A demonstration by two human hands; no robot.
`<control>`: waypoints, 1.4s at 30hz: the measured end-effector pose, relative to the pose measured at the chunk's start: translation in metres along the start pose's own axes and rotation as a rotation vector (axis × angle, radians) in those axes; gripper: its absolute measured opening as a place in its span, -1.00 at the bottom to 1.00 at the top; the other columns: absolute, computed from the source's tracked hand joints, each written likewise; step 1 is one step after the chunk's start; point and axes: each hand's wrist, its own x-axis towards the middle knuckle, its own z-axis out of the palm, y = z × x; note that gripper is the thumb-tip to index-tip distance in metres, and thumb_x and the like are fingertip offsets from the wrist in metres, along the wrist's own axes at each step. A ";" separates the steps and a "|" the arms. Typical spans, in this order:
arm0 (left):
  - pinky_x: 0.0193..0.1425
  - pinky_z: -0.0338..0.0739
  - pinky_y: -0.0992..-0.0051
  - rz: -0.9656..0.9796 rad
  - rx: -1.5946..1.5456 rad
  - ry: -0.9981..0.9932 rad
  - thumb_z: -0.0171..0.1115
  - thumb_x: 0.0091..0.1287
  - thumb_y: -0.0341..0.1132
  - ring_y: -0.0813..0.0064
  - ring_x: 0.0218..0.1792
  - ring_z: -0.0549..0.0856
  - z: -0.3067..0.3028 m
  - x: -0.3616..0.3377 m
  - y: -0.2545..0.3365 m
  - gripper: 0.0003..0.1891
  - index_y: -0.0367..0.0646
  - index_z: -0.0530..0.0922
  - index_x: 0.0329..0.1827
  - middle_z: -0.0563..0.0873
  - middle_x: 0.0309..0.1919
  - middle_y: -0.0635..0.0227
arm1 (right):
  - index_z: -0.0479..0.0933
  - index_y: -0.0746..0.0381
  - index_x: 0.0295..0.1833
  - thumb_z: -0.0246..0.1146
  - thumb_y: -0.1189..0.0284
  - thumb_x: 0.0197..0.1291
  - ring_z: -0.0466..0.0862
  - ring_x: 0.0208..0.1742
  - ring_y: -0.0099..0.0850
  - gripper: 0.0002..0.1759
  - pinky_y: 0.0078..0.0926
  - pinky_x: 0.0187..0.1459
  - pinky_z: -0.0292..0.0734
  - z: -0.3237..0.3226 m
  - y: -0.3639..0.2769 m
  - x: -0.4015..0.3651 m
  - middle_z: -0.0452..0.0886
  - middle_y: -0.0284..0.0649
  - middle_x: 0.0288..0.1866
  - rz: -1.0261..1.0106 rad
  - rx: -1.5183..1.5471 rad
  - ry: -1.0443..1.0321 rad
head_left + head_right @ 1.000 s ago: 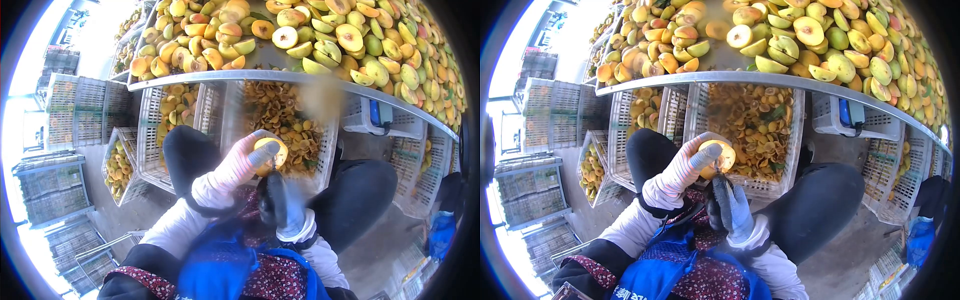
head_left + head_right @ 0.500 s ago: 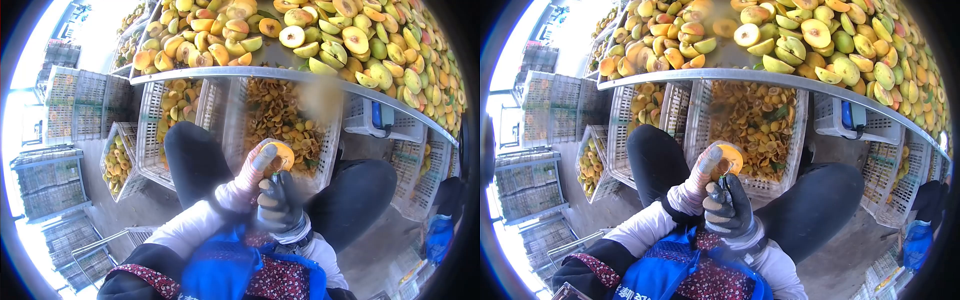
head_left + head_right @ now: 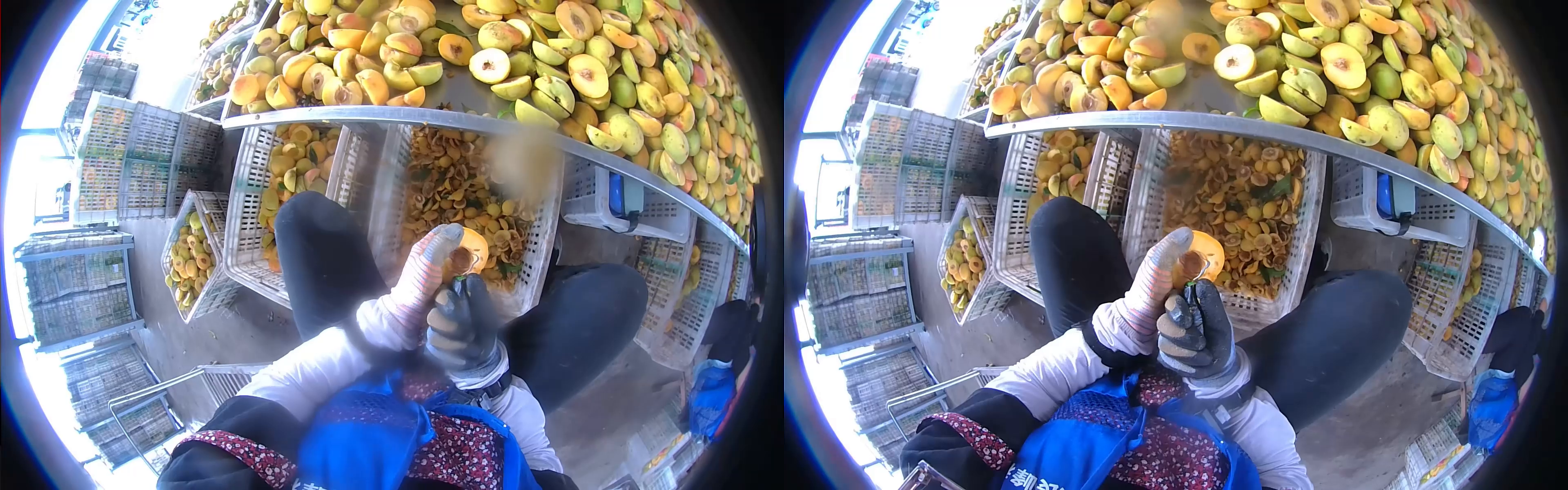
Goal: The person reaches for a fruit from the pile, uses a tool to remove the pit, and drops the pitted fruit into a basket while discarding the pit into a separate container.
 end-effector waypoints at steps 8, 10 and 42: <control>-0.51 0.51 0.49 -0.049 -0.176 0.080 0.23 0.20 0.20 0.47 -0.55 0.59 0.002 0.011 -0.002 -0.53 -0.03 0.53 -0.18 0.62 -0.44 0.39 | 0.41 0.24 -0.16 -0.14 -0.03 0.45 0.22 -0.77 -0.65 -0.48 -0.71 -0.77 0.18 -0.001 0.001 -0.004 0.29 -0.37 -0.60 -0.071 -0.221 0.029; -0.20 0.66 0.33 -0.078 -0.372 0.107 0.21 0.28 0.09 0.32 -0.37 0.67 -0.009 0.015 0.006 -0.51 -0.18 0.46 -0.02 0.64 -0.35 0.28 | 0.42 0.24 -0.17 -0.12 -0.03 0.44 0.21 -0.76 -0.65 -0.48 -0.69 -0.76 0.18 0.001 0.001 -0.004 0.28 -0.38 -0.60 -0.082 -0.189 0.033; 0.03 0.55 0.30 1.046 1.677 -0.493 0.35 -0.08 -0.56 0.15 -0.05 0.63 0.038 0.029 0.121 -0.49 -0.04 0.59 0.03 0.61 -0.09 0.24 | 0.45 0.12 -0.13 0.23 0.03 0.26 0.37 -0.72 -0.54 -0.63 -0.57 -0.71 0.23 0.060 -0.025 0.021 0.42 -0.41 -0.59 -0.645 -0.571 0.626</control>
